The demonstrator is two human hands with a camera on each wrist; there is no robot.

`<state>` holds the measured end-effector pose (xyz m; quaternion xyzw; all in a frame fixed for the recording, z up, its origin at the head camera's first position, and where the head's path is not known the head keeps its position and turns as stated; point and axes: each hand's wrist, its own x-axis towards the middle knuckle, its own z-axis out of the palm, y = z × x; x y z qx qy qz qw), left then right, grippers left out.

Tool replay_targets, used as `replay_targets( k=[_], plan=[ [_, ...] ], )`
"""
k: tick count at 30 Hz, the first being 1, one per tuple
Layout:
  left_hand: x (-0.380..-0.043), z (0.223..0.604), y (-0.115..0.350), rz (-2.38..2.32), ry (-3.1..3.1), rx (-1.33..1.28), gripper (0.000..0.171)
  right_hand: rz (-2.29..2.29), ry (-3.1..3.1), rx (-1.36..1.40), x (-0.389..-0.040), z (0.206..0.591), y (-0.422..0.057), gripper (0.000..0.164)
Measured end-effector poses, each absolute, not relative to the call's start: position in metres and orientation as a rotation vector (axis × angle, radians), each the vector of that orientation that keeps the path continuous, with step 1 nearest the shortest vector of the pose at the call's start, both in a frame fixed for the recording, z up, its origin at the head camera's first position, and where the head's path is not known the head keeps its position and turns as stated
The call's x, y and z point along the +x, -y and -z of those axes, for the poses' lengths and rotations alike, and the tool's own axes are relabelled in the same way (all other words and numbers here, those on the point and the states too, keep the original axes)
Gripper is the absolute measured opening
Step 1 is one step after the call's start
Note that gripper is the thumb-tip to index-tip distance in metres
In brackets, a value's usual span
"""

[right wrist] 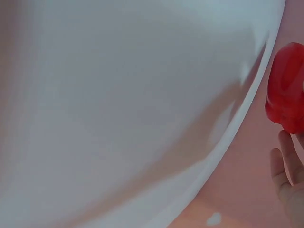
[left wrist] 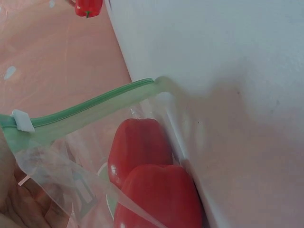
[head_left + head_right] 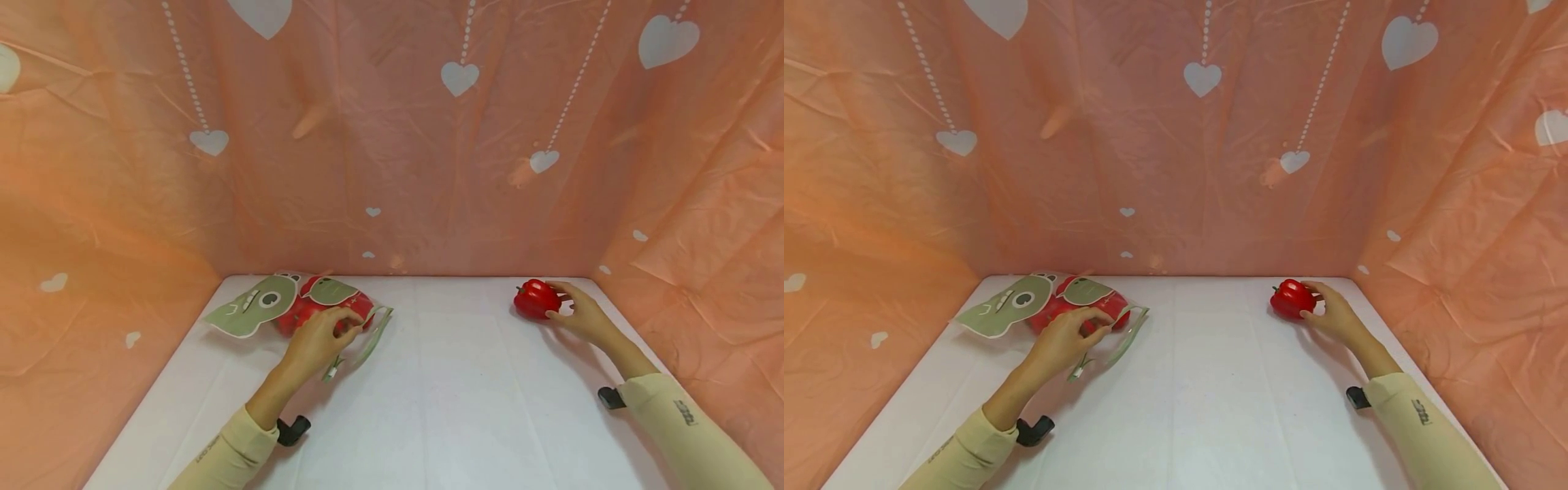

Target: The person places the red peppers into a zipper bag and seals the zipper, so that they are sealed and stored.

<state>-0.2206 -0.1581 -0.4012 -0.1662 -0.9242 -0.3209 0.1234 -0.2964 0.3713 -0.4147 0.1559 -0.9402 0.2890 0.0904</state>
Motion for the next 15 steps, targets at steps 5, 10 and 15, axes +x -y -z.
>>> replay_targets(
  k=[5,10,15],
  plan=[
    [-0.220,0.401,0.158,0.928,2.692,-0.482,0.016,-0.875,2.791,0.496,-0.296,0.412,-0.353,0.070],
    [-0.220,0.402,0.158,0.925,2.693,-0.476,0.015,-0.888,2.782,0.532,-0.296,0.413,-0.338,0.069],
    [-0.219,0.402,0.157,0.913,2.686,-0.478,0.014,-0.919,2.785,0.558,-0.296,0.412,-0.321,0.069]
  ],
)
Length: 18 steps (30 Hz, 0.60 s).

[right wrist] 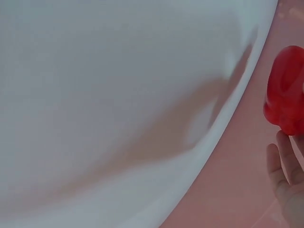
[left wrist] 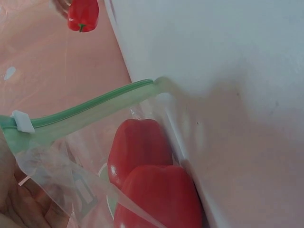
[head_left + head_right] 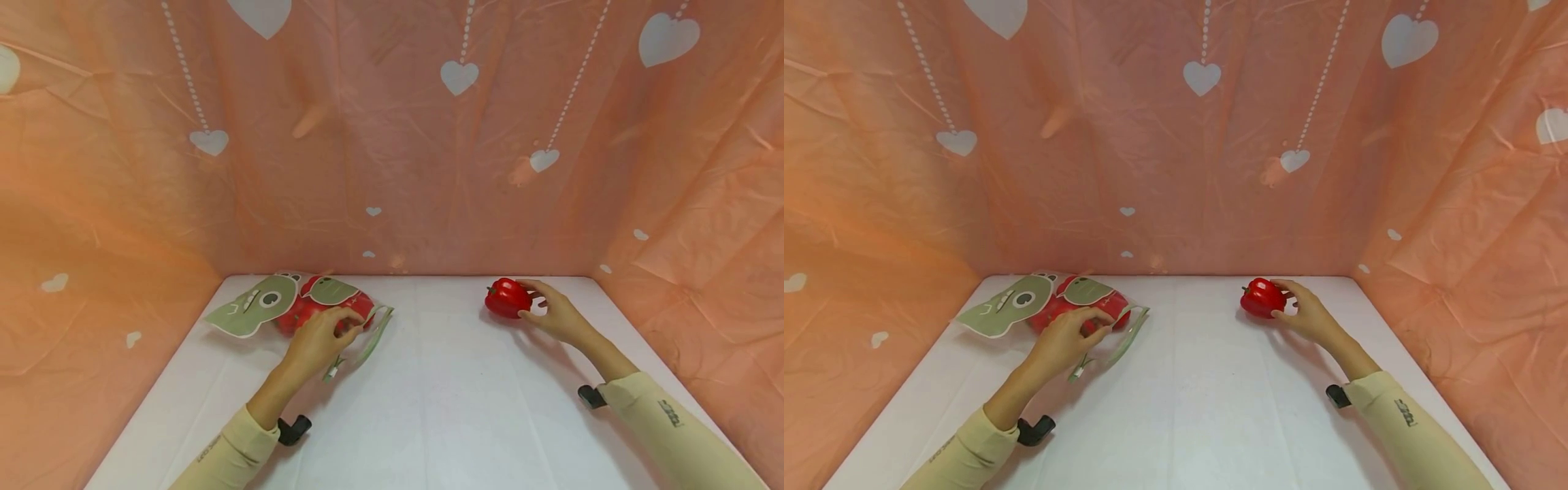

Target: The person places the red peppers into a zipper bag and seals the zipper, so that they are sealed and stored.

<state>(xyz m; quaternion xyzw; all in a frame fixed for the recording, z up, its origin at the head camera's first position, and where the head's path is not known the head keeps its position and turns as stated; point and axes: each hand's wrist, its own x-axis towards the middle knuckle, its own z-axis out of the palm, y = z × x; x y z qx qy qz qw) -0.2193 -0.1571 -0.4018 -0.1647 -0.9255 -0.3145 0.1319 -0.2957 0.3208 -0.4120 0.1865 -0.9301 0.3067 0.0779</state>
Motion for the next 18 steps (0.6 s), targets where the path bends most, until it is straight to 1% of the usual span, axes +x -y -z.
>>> replay_targets(
  k=[18],
  plan=[
    [-0.220,0.401,0.158,0.901,2.696,-0.467,0.017,-1.029,2.695,0.825,-0.285,0.418,-0.245,0.064]
  ],
)
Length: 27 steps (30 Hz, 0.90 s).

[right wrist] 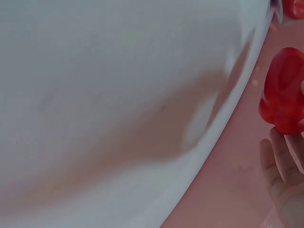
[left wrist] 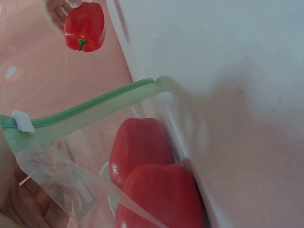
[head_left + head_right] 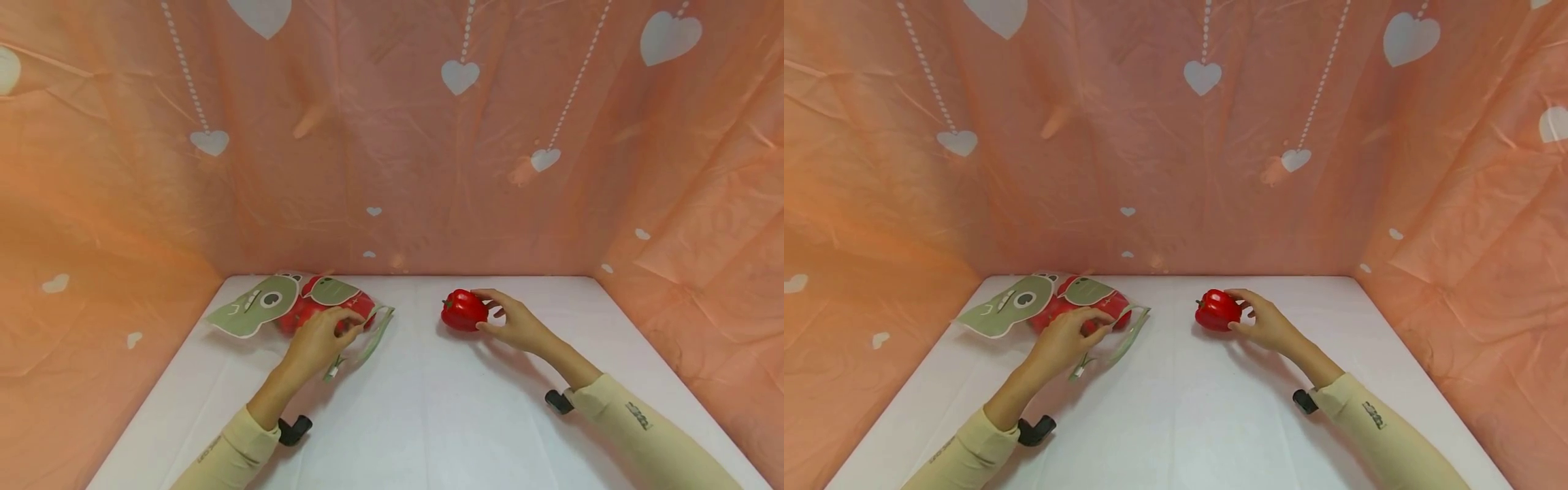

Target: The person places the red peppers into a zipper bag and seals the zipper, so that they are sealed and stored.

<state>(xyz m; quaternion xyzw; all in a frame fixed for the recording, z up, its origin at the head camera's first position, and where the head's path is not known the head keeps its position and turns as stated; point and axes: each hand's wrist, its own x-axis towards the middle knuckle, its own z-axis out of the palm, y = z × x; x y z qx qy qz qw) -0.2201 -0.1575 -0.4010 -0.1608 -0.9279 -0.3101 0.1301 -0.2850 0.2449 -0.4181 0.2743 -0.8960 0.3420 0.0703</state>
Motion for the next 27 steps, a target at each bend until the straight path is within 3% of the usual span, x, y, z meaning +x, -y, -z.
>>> replay_targets(
  k=[27],
  plan=[
    [-0.219,0.399,0.158,0.865,2.712,-0.445,0.018,-1.208,2.658,1.073,-0.271,0.426,-0.164,0.062]
  ],
)
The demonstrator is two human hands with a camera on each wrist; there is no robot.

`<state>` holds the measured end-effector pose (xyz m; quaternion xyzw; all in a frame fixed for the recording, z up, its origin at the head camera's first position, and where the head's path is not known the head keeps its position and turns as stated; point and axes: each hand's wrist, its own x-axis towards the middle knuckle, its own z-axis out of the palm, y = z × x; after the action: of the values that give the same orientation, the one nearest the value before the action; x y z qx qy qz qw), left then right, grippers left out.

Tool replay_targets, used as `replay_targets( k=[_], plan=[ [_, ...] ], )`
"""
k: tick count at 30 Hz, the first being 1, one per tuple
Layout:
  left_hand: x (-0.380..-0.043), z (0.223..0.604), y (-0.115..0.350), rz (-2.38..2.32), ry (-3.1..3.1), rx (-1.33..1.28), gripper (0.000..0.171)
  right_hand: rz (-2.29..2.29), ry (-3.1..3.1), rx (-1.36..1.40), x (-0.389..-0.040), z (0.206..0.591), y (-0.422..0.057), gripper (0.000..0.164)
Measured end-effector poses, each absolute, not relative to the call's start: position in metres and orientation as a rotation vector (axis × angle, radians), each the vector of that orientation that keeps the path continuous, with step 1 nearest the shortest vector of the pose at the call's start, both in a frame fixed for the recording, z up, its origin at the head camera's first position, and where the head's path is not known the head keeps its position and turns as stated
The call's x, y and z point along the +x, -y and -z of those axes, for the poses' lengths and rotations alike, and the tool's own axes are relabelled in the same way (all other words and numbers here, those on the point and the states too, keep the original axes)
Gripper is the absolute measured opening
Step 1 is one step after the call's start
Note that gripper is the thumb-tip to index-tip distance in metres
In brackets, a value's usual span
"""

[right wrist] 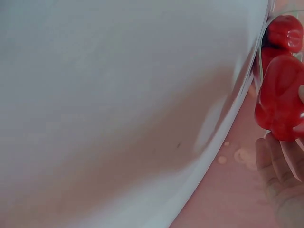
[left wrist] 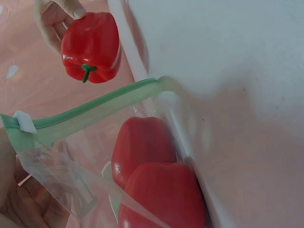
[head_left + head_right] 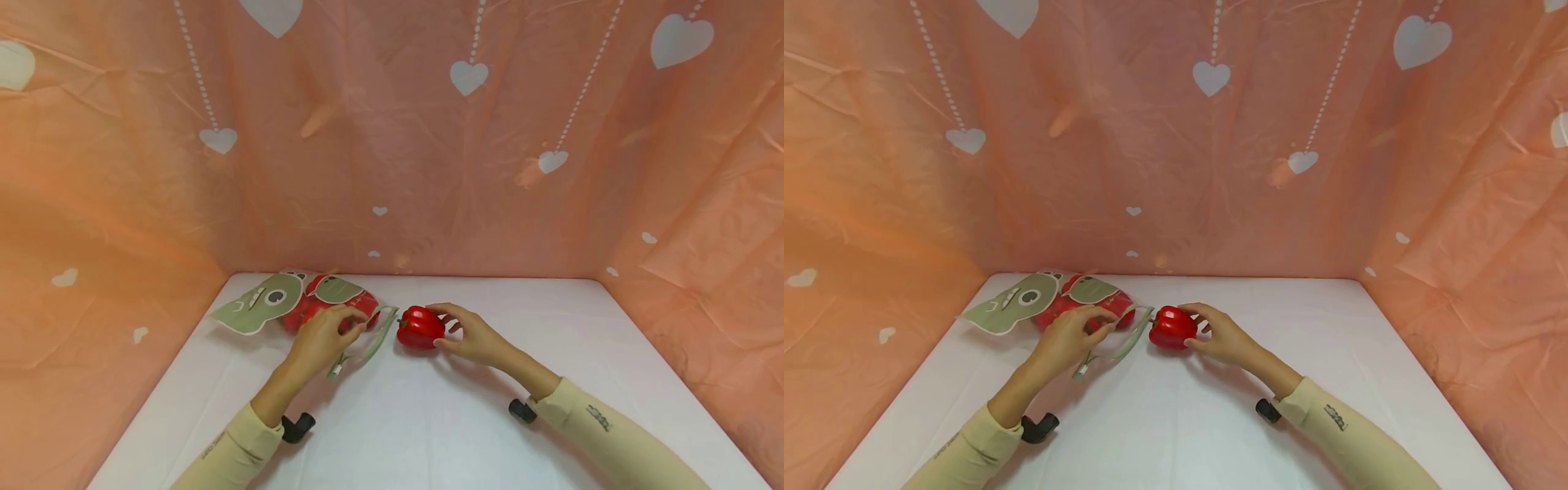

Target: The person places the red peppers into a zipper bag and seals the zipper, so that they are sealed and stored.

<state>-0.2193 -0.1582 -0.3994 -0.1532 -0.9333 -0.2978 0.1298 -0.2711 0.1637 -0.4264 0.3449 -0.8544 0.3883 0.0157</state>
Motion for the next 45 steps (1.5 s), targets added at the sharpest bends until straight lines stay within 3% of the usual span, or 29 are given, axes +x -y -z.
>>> replay_targets(
  k=[24,33,45],
  plan=[
    [-0.218,0.397,0.158,0.843,2.704,-0.432,0.020,-1.307,2.639,0.990,-0.262,0.429,-0.109,0.057],
    [-0.217,0.399,0.159,0.816,2.673,-0.461,0.021,-1.378,2.644,0.756,-0.258,0.431,-0.092,0.051],
    [-0.217,0.399,0.158,0.832,2.663,-0.475,0.021,-1.333,2.732,0.590,-0.257,0.433,-0.081,0.055]
  ],
)
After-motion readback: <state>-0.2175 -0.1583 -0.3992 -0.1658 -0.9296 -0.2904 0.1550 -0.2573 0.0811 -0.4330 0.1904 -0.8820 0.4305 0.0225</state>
